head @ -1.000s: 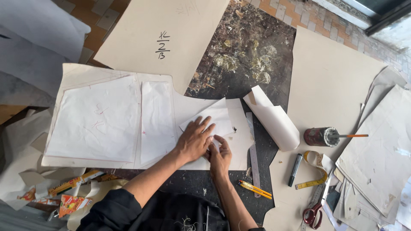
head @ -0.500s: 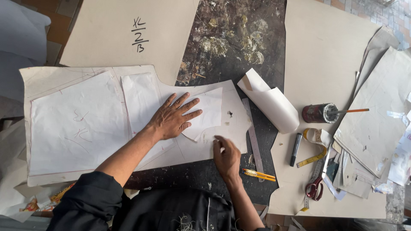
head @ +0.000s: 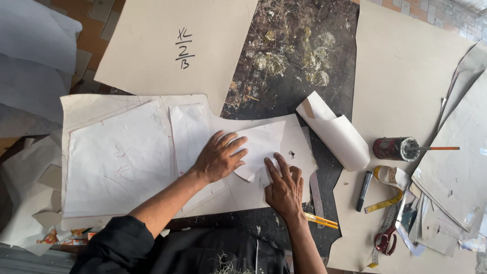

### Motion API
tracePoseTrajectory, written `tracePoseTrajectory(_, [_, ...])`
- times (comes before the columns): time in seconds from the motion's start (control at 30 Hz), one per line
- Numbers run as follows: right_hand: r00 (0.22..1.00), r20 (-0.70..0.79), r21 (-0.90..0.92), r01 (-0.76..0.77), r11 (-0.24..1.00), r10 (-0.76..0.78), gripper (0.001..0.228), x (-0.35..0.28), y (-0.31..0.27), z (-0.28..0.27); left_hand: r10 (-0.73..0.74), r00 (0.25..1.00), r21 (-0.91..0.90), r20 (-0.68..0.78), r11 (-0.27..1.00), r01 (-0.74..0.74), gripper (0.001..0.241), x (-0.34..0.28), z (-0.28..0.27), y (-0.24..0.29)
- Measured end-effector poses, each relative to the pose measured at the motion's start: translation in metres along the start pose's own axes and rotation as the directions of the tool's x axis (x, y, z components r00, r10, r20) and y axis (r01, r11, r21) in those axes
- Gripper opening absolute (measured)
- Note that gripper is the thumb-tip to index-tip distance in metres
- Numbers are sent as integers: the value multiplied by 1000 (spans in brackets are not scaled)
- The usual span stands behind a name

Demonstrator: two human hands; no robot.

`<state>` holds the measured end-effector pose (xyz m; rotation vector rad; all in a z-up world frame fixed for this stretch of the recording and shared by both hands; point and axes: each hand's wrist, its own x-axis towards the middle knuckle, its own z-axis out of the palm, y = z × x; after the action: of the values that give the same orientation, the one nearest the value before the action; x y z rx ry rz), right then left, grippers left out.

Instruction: The person aligns paper pattern pieces on a worktable, uses a ruler and pencil to draw straight lines and markings, then cuts the paper with scissors. The person repeats measuring, marking, and cutting steps on multiple pattern pieces.

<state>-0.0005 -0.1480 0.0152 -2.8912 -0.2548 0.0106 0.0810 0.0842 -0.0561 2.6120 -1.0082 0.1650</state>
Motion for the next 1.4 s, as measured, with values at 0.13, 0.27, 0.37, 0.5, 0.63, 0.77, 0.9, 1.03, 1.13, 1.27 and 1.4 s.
tracePoseTrajectory(0.13, [997,64,25,-51,998,49,87,7,-13,-3,-95,989,-39,-109,995,91,35,-10,5,-8])
tracePoseTrajectory(0.27, [997,59,-19,-48,999,49,90,9,-15,0,-152,977,-1,-151,988,154,64,-14,-9,-9])
tracePoseTrajectory(0.37, [997,64,24,-45,999,44,88,2,-10,2,-303,953,-16,-24,953,303,86,-20,-22,5])
tracePoseTrajectory(0.5, [993,40,140,-119,983,114,57,10,-7,8,-410,912,2,9,912,410,96,-23,-32,17])
tracePoseTrajectory(0.63, [983,-8,102,-179,978,181,60,22,-6,16,-404,912,4,-75,914,405,91,-27,-27,19])
tracePoseTrajectory(0.77, [982,1,119,-190,975,191,66,23,-7,19,-411,910,4,-56,911,411,88,-32,-26,14])
tracePoseTrajectory(0.9, [987,-88,114,-125,986,135,59,25,-6,15,-420,907,5,-13,907,420,86,-26,-31,8])
tracePoseTrajectory(1.03, [983,-172,35,-61,998,66,55,37,-4,19,-414,910,17,-8,910,415,86,-25,-32,9])
tracePoseTrajectory(1.13, [993,-89,51,-71,996,75,55,53,4,22,-420,907,24,-7,907,420,86,-27,-32,9])
tracePoseTrajectory(1.27, [994,-91,132,-42,990,54,70,62,12,23,-426,905,21,4,904,426,86,-25,-31,8])
tracePoseTrajectory(1.4, [992,-98,43,-70,997,74,71,56,13,27,-416,909,25,-16,909,417,86,-28,-30,8])
